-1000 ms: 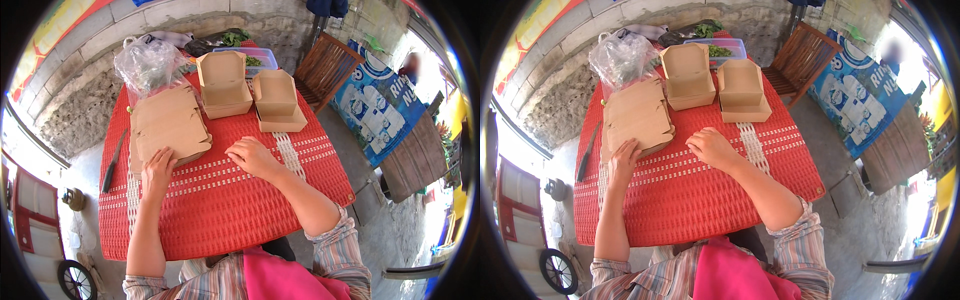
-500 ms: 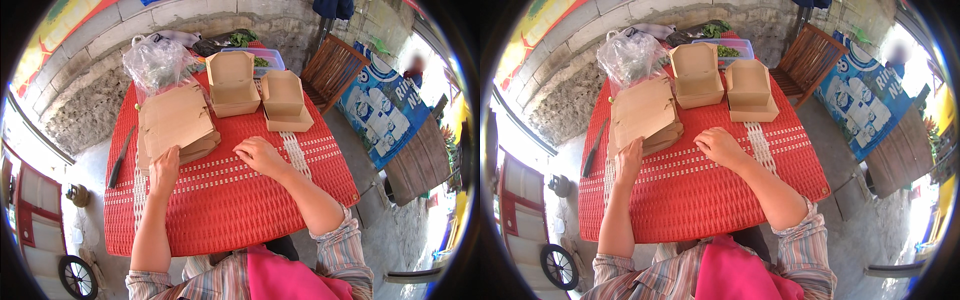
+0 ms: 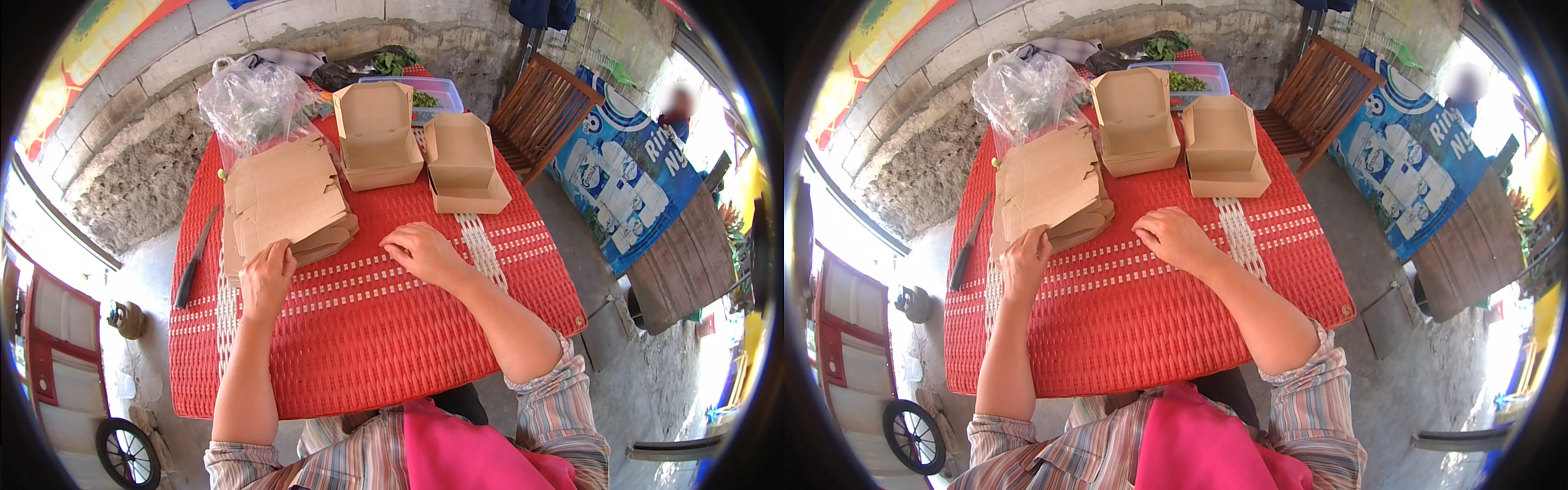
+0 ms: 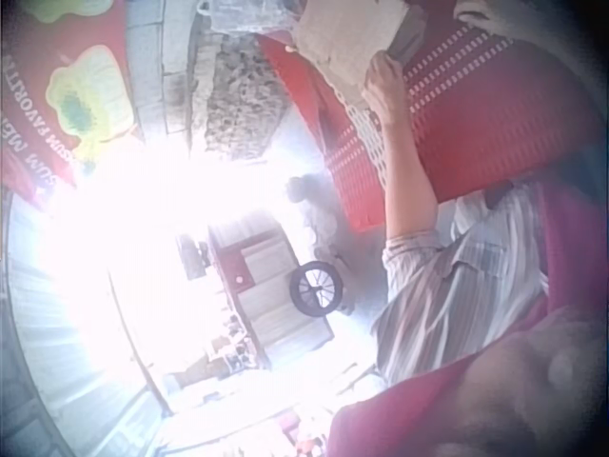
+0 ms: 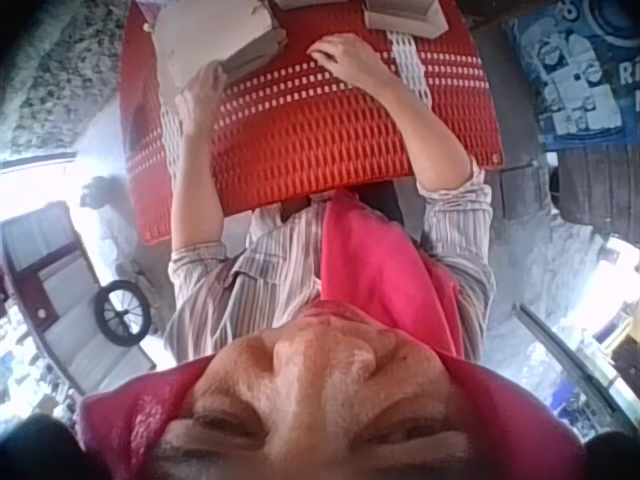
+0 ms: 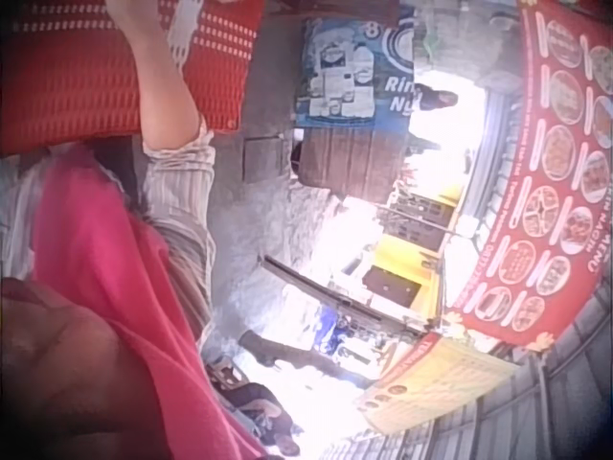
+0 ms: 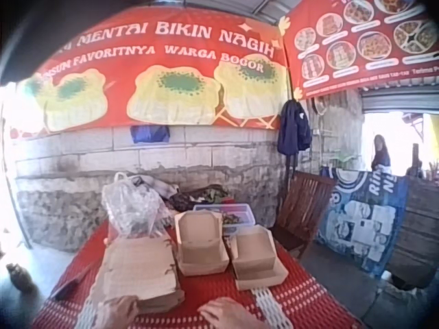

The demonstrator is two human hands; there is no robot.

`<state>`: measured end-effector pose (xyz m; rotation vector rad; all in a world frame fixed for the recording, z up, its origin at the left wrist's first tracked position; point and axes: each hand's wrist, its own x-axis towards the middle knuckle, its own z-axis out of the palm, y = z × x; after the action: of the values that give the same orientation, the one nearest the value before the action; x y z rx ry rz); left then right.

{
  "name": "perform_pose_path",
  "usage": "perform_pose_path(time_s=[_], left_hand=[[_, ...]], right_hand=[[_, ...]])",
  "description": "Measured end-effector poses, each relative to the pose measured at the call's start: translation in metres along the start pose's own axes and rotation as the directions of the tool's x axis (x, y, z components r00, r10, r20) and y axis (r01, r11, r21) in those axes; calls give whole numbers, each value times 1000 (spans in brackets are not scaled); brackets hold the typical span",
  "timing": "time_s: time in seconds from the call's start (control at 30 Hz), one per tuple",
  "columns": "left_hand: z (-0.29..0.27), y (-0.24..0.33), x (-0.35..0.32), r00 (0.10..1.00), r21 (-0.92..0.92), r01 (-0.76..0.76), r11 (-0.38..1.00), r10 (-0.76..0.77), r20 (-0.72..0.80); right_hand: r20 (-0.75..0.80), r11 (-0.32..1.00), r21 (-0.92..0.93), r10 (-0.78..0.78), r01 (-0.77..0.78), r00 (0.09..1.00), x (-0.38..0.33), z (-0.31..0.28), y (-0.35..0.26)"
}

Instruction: The person assembles flat cardboard pieces into small rectangular boxes by hand. They fold the sides and tuck the flaps into slots to form the box structure, repeating the process for multiple units and stacking the finished boxes on a red table.

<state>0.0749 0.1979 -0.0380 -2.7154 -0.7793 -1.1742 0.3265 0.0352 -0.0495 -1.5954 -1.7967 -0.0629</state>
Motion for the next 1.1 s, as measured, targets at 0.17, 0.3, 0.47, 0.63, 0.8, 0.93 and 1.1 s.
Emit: perform_pose_path(time_s=[0.17, 0.3, 0.47, 0.63, 0.8, 0.93, 1.1], left_hand=[[-1, 3, 1, 1000, -4, -9, 1000, 9, -5], [0, 2, 1, 1000, -36, -9, 999, 9, -3], [0, 1, 0, 1000, -16, 2, 1000, -1, 16], [1, -1, -1, 1000, -30, 14, 999, -15, -20], [0, 1, 0, 993, -135, 92, 987, -100, -55], [-1, 0, 0, 902, -434, 416, 799, -423, 87], [-8, -5, 1, 735, -657, 615, 437, -618, 278]], right_hand=[[1, 1000, 4, 11, -11, 1000, 0, 0, 1], [12, 1000, 12, 18, -18, 1000, 0, 0, 2], [59, 998, -3, 56, -56, 997, 0, -3, 0], [1, 999, 25, 23, -23, 1000, 0, 0, 2], [-10, 998, 44, 43, -43, 999, 0, -1, 1], [-8, 995, 53, 83, -83, 997, 0, -2, 0], [32, 979, 122, 159, -162, 987, 1, -5, 1]])
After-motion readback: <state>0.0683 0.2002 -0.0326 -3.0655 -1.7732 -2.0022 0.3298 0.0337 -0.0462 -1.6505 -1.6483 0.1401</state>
